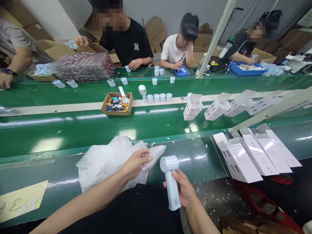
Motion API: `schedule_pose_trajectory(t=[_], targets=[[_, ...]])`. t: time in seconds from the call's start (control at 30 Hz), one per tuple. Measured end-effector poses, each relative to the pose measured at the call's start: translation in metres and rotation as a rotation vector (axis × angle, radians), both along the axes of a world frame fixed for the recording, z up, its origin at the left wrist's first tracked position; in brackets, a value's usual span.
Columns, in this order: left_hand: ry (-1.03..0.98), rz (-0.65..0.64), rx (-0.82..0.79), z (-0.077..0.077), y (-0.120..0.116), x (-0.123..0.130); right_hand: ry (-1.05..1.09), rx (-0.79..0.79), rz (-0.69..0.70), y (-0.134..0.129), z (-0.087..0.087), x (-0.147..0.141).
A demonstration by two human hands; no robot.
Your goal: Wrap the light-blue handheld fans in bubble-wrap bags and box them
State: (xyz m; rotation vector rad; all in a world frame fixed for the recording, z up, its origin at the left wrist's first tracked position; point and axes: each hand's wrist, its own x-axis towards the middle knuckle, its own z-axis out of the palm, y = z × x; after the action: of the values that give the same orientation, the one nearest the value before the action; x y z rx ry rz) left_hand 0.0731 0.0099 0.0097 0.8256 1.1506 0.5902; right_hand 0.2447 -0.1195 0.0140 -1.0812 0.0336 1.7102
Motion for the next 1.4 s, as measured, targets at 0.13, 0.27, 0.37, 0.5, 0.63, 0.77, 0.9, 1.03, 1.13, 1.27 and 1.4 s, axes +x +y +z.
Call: schedule_pose_trajectory(t=[0.13, 0.27, 0.37, 0.5, 0.63, 0.77, 0.9, 1.03, 1.13, 1.27, 1.4], targets=[[0.124, -0.085, 0.340, 0.013, 0.000, -0.003, 0.026, 0.143, 0.093, 0.003, 0.019, 0.006], [-0.051, -0.425, 0.356, 0.027, -0.012, 0.002, 0.099, 0.267, 0.210, 0.016, 0.023, -0.009], [-0.170, -0.364, 0.062, 0.025, -0.014, 0.001, 0.086, 0.261, 0.241, 0.023, 0.015, -0.014], [-0.144, 0.086, -0.059, 0.016, -0.004, 0.000, -0.050, 0.160, 0.329, 0.022, 0.007, -0.008], [-0.121, 0.064, 0.114, 0.016, -0.004, 0.001, -0.152, 0.040, 0.261, 0.022, 0.010, -0.005], [0.141, -0.185, 0.601, 0.020, -0.012, 0.002, -0.189, -0.014, 0.201, 0.023, 0.012, -0.012], [0.155, -0.484, 1.362, 0.029, -0.017, -0.005, -0.152, -0.036, 0.205, 0.020, 0.009, -0.018], [0.167, -0.773, 1.543, 0.034, -0.022, -0.016, -0.168, -0.044, 0.027, 0.021, 0.010, -0.021], [0.216, -0.747, 1.453, 0.030, -0.030, -0.014, -0.364, -0.115, -0.100, 0.026, 0.008, -0.023], [0.133, -0.695, 1.044, 0.026, -0.033, 0.007, -0.622, -0.218, 0.022, 0.021, 0.002, -0.022], [0.047, -0.339, 0.394, 0.041, -0.025, 0.020, -1.003, -0.017, 0.411, 0.002, 0.023, 0.001]])
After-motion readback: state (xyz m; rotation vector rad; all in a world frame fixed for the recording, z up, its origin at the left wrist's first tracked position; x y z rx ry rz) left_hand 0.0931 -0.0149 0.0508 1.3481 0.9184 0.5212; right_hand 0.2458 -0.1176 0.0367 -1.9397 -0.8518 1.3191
